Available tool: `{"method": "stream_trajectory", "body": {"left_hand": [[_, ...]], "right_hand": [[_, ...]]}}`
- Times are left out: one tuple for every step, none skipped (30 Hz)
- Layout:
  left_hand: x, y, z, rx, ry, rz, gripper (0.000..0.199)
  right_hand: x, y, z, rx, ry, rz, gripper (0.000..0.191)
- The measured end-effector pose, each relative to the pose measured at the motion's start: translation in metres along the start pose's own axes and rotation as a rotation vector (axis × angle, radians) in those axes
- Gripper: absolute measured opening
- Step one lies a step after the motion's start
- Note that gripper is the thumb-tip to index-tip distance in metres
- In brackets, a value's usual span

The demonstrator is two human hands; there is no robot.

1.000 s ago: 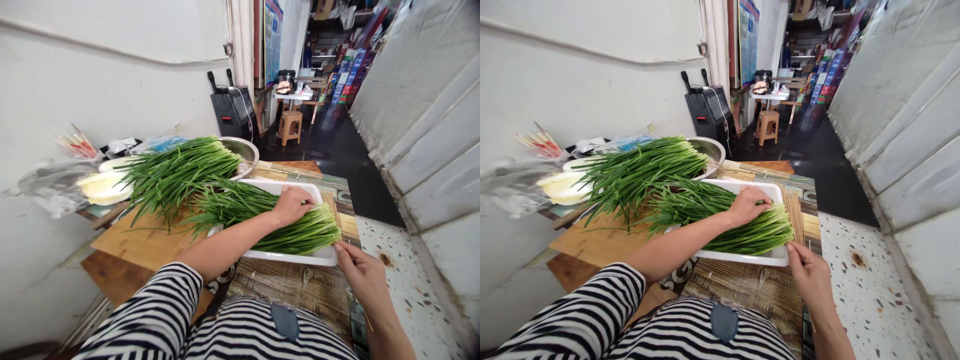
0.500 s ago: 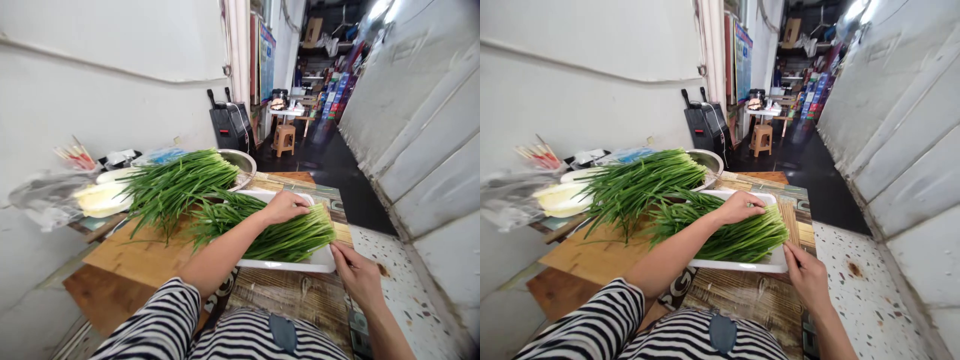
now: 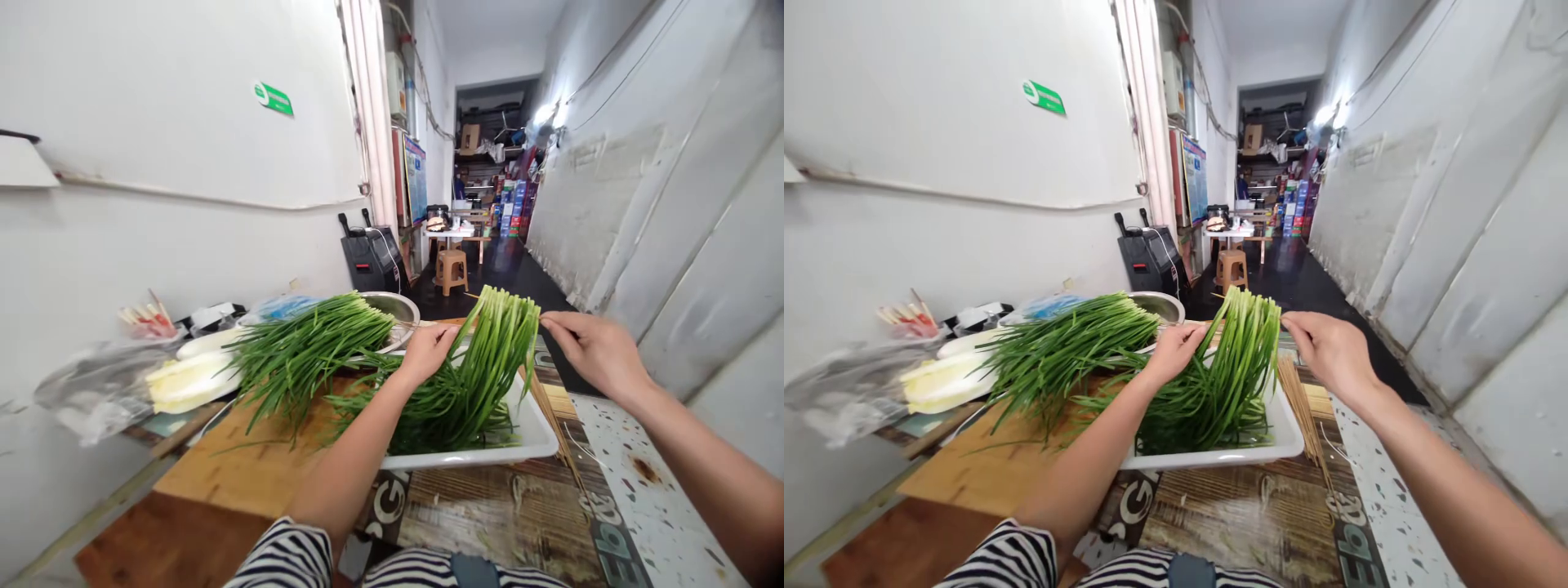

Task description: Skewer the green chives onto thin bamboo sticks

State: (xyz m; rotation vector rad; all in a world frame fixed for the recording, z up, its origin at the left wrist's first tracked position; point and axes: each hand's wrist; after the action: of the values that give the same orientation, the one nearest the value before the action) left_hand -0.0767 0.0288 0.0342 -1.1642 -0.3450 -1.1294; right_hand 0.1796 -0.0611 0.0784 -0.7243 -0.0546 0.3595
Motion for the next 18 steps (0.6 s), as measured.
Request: {"method": "stream_trajectory", "body": {"left_hand": [[0.001,-0.005,-0.003,0.042,0.008,0.038,0.039],[0.004,-0.012,-0.006,0.093,0.011,0.058,0.037],[0.007,-0.018,-0.008,0.153,0.012,0.057,0.036],[0.012,-0.025,-0.008,0.217,0.014,0.038,0.037],[0.016,-0.032,-0.008,0.278,0.018,0.007,0.038],[0.020,-0.039,-0.007,0.330,0.021,-0.025,0.040],[0.022,-0.044,-0.006,0.362,0.022,-0.052,0.042],[0.023,-0.049,-0.004,0.371,0.023,-0.067,0.043],[0.023,-0.051,-0.003,0.355,0.022,-0.071,0.044],[0.021,-0.053,-0.003,0.319,0.019,-0.065,0.044],[0.017,-0.053,-0.003,0.274,0.015,-0.056,0.043],[0.012,-0.052,-0.004,0.231,0.010,-0.049,0.041],[0.007,-0.050,-0.006,0.198,0.001,-0.044,0.040],[0.002,-0.047,-0.007,0.180,-0.011,-0.046,0.040],[-0.004,-0.044,-0.009,0.175,-0.028,-0.053,0.041],[-0.009,-0.040,-0.009,0.178,-0.047,-0.062,0.041],[-0.013,-0.035,-0.010,0.179,-0.066,-0.065,0.041],[-0.016,-0.029,-0.009,0.173,-0.082,-0.058,0.040]], "right_hand": [[-0.001,-0.002,0.007,-0.017,-0.003,-0.019,0.034],[-0.003,-0.004,0.015,-0.029,0.001,-0.038,0.033],[-0.005,-0.006,0.023,-0.037,0.005,-0.051,0.032],[-0.007,-0.009,0.031,-0.037,0.013,-0.062,0.031],[-0.010,-0.012,0.039,-0.033,0.021,-0.070,0.029],[-0.012,-0.016,0.047,-0.030,0.027,-0.074,0.028],[-0.014,-0.019,0.054,-0.027,0.030,-0.078,0.026],[-0.016,-0.023,0.061,-0.024,0.034,-0.082,0.025],[-0.017,-0.027,0.068,-0.022,0.038,-0.086,0.024],[-0.018,-0.031,0.075,-0.011,0.048,-0.095,0.023],[-0.018,-0.036,0.080,0.009,0.067,-0.109,0.023],[-0.018,-0.042,0.085,0.031,0.086,-0.121,0.023],[-0.018,-0.049,0.090,0.061,0.110,-0.135,0.023],[-0.019,-0.056,0.094,0.084,0.132,-0.143,0.025],[-0.020,-0.063,0.098,0.097,0.142,-0.145,0.028],[-0.022,-0.071,0.101,0.109,0.152,-0.141,0.033],[-0.026,-0.078,0.104,0.133,0.173,-0.116,0.039],[-0.029,-0.085,0.107,0.170,0.214,-0.076,0.043]]}}
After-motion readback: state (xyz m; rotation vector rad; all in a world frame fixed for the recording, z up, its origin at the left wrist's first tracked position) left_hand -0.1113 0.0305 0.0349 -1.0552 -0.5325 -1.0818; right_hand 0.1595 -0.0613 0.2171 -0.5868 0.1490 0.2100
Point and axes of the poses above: each hand's wrist, its own z-axis towards the middle knuckle, its own y-axis out of the palm, x = y × z, and after that the axes turned 6 degrees about -y, right-handed
